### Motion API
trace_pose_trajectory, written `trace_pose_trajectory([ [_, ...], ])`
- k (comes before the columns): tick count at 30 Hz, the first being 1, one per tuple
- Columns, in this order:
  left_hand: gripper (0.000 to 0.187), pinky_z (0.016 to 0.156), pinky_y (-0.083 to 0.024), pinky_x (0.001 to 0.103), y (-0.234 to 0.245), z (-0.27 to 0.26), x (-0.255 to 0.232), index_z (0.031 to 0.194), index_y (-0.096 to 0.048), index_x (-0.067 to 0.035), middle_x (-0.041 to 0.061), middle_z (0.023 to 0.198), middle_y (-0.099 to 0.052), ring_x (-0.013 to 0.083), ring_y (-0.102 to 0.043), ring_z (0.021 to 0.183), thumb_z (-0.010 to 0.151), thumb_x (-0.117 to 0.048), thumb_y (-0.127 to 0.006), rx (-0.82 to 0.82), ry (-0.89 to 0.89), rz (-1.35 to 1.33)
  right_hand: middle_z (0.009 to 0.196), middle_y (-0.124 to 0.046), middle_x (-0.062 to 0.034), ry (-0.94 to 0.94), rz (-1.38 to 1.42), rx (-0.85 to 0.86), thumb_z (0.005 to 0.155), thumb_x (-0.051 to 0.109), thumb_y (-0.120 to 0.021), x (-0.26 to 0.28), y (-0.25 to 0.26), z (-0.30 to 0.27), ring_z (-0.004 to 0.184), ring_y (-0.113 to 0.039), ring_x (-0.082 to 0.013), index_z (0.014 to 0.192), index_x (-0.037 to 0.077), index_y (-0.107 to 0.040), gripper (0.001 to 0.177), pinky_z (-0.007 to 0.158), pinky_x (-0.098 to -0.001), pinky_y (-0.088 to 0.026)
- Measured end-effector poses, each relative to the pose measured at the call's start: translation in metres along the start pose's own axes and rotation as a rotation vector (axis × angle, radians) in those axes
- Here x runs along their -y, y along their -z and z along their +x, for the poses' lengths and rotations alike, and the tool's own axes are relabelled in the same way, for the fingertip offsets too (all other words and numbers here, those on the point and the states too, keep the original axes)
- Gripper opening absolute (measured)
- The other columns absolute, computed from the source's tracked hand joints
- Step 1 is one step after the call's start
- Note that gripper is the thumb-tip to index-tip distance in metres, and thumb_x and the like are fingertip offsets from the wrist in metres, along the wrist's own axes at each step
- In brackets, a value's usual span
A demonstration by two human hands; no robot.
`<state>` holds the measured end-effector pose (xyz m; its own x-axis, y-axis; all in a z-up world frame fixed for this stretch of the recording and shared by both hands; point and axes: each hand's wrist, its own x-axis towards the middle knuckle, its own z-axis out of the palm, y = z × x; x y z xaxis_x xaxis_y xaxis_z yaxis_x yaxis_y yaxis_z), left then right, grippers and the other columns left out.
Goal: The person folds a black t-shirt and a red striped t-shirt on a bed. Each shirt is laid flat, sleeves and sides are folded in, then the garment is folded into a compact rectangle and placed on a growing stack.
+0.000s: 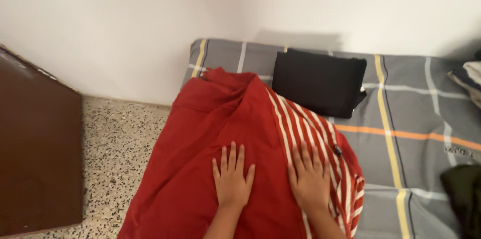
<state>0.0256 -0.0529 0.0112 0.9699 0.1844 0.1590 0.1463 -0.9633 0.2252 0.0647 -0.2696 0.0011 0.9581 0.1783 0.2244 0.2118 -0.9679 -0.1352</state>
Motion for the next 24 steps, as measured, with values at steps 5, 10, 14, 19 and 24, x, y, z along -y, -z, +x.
trace_pose_trajectory([
  [5,0.065,0.12,-0.009,0.051,0.001,-0.025,0.006,0.157,-0.029,-0.021,0.002,0.166,-0.02,0.0269,-0.014,0.152,0.101,-0.05,-0.042,0.103,0.013,-0.011,0.163,-0.032,0.0015,0.051,0.059,-0.038,0.099,0.044,-0.037,-0.004,0.011,-0.016,0.151,-0.026,-0.0228,0.152,0.024,-0.041,0.057,0.121,-0.0511,-0.016],
  [10,0.066,0.118,-0.01,0.051,-0.018,-0.039,0.018,0.155,-0.03,-0.02,0.003,0.166,-0.021,0.0262,-0.016,0.152,0.099,-0.051,-0.042,-0.005,-0.072,0.053,0.163,-0.031,0.0024,0.066,0.073,-0.054,0.098,0.045,-0.038,-0.009,0.005,-0.017,0.15,-0.026,-0.0221,0.151,0.025,-0.04,0.057,0.12,-0.0509,-0.016],
  [14,0.066,0.12,-0.008,0.054,-0.02,-0.039,0.045,0.155,-0.031,-0.024,0.001,0.166,-0.021,0.0227,-0.016,0.151,0.097,-0.053,-0.042,-0.007,-0.121,0.065,0.163,-0.029,0.0028,0.062,0.077,0.061,0.097,0.049,-0.039,-0.017,-0.002,-0.017,0.153,-0.022,-0.0219,0.152,0.028,-0.037,0.06,0.121,-0.0527,-0.011],
  [19,0.067,0.121,-0.005,0.053,0.018,0.0,0.078,0.159,-0.026,-0.03,-0.004,0.168,-0.017,0.018,-0.014,0.152,0.098,-0.053,-0.041,0.044,0.011,0.09,0.162,-0.028,0.0043,-0.077,0.016,0.068,0.093,0.05,-0.044,-0.028,0.005,0.009,0.151,-0.021,-0.0181,0.152,0.03,-0.036,0.062,0.119,-0.0535,-0.011],
  [24,0.068,0.122,-0.001,0.056,0.056,0.065,0.064,0.16,-0.018,-0.031,-0.004,0.17,-0.008,0.02,-0.008,0.156,0.101,-0.044,-0.046,0.415,0.274,-0.029,0.163,-0.034,-0.0036,-0.365,0.224,0.107,0.098,0.044,-0.05,-0.033,0.019,0.065,0.152,-0.028,-0.0215,0.152,0.022,-0.042,0.059,0.116,-0.0601,-0.021],
])
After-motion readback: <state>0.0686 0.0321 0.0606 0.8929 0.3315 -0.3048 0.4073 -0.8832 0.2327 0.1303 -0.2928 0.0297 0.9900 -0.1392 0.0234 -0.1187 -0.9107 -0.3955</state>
